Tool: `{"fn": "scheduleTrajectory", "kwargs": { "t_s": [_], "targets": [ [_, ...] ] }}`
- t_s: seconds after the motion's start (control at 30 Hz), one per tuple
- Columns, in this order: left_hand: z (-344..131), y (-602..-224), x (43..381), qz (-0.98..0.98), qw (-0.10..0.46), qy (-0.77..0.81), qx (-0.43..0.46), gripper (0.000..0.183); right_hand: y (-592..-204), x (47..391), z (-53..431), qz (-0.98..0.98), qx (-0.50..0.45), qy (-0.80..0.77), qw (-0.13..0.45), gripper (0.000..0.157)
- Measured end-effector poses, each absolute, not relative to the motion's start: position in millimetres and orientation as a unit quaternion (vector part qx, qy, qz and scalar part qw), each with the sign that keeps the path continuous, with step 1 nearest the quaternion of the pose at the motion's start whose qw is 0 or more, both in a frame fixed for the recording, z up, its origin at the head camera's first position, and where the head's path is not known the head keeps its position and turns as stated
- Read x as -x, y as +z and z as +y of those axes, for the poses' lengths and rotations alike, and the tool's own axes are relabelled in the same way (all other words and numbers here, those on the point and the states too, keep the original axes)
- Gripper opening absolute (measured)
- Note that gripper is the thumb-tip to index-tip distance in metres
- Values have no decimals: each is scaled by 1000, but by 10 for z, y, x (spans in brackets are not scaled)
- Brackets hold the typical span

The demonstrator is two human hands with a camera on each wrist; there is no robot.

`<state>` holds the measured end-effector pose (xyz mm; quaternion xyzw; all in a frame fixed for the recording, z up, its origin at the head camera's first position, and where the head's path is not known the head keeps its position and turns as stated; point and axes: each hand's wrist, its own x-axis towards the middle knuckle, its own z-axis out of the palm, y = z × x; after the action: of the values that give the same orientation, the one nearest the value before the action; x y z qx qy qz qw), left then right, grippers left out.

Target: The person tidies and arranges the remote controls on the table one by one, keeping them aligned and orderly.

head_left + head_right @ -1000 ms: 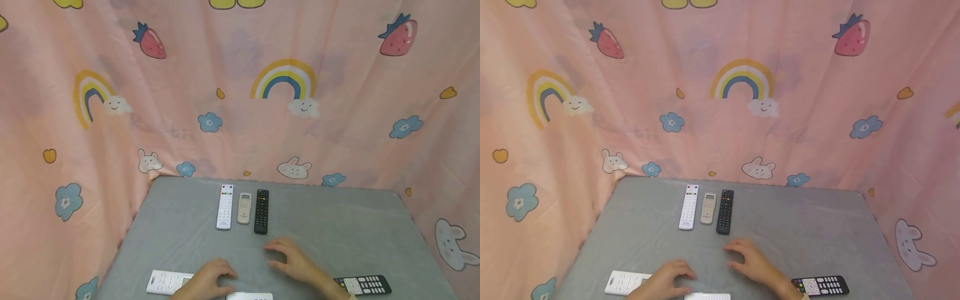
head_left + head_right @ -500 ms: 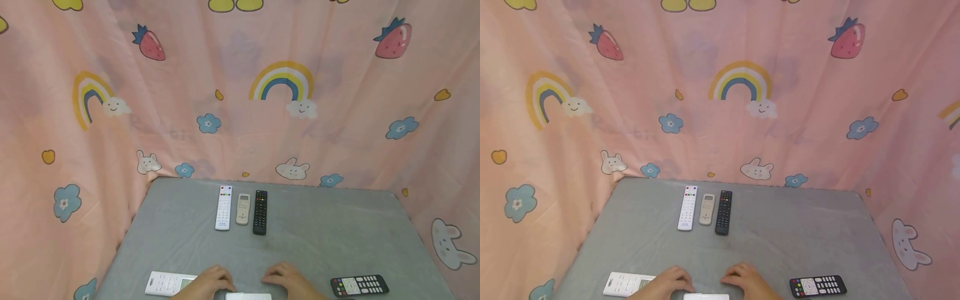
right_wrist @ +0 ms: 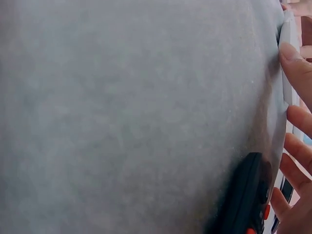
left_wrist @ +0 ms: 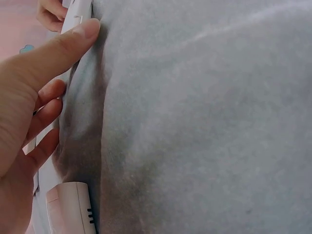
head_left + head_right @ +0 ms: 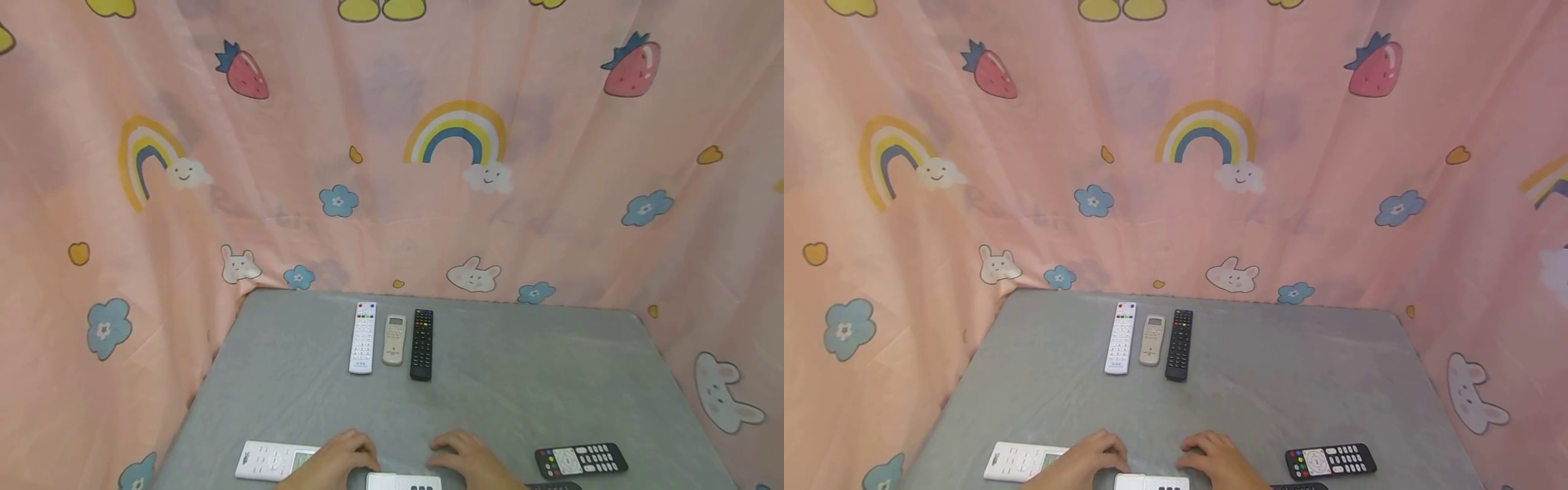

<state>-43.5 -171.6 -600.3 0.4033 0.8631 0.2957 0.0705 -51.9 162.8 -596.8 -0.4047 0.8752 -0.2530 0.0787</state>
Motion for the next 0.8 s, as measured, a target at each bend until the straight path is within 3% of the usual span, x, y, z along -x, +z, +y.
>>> {"fn": "scheduleTrajectory", "kwargs": {
  "t_s": [0.33,0.5,0.67,0.8],
  "targets": [
    [-1721,-5969,406,866,71,309,-387,39,-6066,499,1634,871,419,-258,18,46],
    [-1719,-5951,401,867,67,309,-385,38,-6066,501,1642,870,404,-278,46,47],
    [-1713,-5904,412,874,56,302,-378,43,-5982,502,1649,874,364,-301,114,46],
    [-1700,-5868,463,880,33,287,-378,46,-5914,513,1648,883,338,-301,124,44]
  ]
}}
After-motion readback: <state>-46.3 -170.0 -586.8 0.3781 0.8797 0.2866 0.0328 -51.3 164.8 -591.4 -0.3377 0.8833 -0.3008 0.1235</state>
